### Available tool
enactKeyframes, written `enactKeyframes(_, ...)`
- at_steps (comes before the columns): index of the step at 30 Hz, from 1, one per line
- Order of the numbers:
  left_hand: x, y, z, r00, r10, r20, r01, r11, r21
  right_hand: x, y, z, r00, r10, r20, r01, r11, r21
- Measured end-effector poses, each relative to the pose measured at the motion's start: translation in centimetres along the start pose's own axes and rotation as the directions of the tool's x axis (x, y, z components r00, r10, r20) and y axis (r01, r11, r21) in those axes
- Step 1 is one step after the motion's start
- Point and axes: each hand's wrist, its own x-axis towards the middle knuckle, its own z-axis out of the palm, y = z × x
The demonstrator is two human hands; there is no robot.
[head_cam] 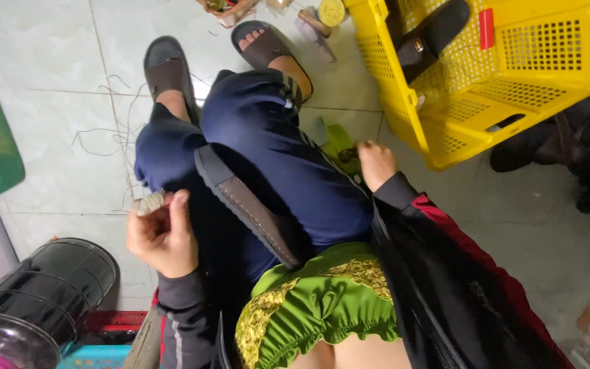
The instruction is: Hand-sewing a shoe sole to the upper part of a shoe using a needle and thread.
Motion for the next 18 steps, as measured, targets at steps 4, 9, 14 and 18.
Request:
enactKeyframes(4, 1.1, 3.2, 0.1, 0.997, 0.076, 0.028, -0.073, 0.994, -0.083, 0.2, 1.1, -1.4, 0.997, 0.0, 0.075, 0.002, 1.0, -0.031)
enactKeyframes(9, -0.1, 0.7, -2.3, 0.997, -0.037, -0.066, 0.036, 0.999, -0.022, -1.5, -4.8, -14.2, 0.901, -0.209, -0.38, 0.305, 0.928, 0.213)
enactKeyframes(14, -0.8, 1.9, -2.0, 0.991, 0.025, -0.128, -0.022, 0.999, 0.023, -2.1, -17.5, -20.3, 0.705, -0.489, -0.513, 0.689, 0.644, 0.332)
enactKeyframes(18, -1.4, 2.9, -2.3, 0.997, 0.057, -0.06, -0.058, 0.998, -0.007, -0.7, -23.8, -18.9, 0.767, -0.619, -0.168, 0.641, 0.754, 0.145)
